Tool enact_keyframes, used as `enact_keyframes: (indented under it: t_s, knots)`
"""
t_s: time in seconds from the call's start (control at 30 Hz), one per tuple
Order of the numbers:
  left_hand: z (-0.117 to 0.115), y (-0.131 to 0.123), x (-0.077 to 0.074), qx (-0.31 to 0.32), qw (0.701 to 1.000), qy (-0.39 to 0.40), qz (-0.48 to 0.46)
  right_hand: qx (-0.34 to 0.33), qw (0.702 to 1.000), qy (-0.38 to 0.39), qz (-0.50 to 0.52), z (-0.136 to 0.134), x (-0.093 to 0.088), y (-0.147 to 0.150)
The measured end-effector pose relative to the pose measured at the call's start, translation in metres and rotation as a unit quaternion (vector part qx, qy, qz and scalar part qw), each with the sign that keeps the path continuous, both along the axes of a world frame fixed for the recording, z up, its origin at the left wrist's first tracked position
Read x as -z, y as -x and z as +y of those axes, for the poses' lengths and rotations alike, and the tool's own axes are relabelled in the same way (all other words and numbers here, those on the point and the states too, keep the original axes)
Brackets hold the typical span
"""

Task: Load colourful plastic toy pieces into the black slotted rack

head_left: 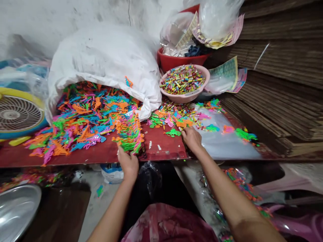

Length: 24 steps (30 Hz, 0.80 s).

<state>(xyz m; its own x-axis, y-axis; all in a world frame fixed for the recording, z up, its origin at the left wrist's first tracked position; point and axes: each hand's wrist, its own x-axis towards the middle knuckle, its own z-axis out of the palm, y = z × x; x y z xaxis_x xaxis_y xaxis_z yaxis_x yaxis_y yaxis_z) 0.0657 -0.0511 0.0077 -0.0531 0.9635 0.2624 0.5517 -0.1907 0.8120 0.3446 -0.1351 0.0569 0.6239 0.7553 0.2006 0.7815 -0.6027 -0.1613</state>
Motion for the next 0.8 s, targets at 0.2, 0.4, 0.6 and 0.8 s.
enact_keyframes:
  t_s: [0.2,0.4,0.6,0.8]
  knots:
    - [-0.033,-0.036,-0.001,0.084,0.994,-0.004,0.063,-0.002,0.999,0.031,-0.012,0.027,-0.001,-0.005]
    - [-0.057,-0.046,-0.005,0.181,0.979,0.005,0.094,-0.022,0.998,0.04,-0.038,0.039,0.0,-0.008]
    - [-0.034,-0.026,-0.006,0.15,0.986,-0.075,-0.023,-0.056,0.995,-0.03,-0.071,0.022,-0.006,-0.016]
    - [0.063,-0.002,0.009,0.091,0.988,-0.055,-0.108,-0.091,0.938,-0.286,0.173,-0.013,0.004,-0.018]
